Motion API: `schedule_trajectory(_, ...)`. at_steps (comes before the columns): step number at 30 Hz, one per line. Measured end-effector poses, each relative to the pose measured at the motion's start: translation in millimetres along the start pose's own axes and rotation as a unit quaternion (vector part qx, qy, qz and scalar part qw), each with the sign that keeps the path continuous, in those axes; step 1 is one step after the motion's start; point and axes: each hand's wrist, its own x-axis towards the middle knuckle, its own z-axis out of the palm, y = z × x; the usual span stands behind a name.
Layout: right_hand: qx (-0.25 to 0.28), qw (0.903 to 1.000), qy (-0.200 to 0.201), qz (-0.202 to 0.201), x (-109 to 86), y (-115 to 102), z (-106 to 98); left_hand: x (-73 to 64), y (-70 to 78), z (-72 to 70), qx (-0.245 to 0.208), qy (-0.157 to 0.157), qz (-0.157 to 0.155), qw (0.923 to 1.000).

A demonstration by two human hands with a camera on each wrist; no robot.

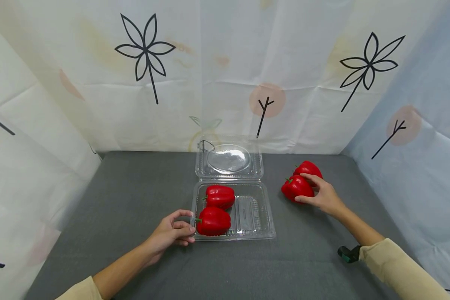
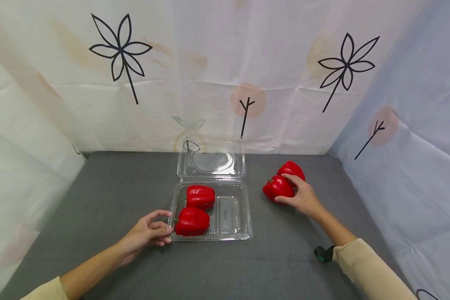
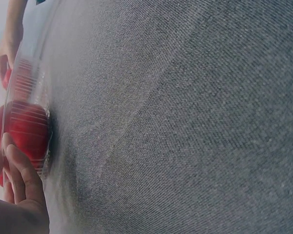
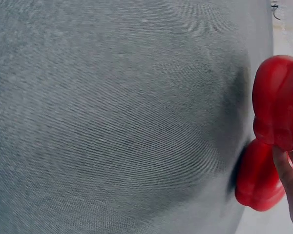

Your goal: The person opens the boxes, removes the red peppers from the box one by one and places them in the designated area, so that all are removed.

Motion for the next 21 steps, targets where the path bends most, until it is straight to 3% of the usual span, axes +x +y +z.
schedule_trajectory(7, 0.001, 1.0000, -0.005, 0.002, 0.0, 8.2, 9.9, -0.1, 0.5, 0.0, -0.002, 0.001, -0.002, 1.0000)
schedule_trajectory(21, 0.005, 0.9998, -0.013, 0.010, -1.8, 7.7, 7.7, -0.5, 0.7, 0.5, -0.001, 0.001, 0.000, 1.0000)
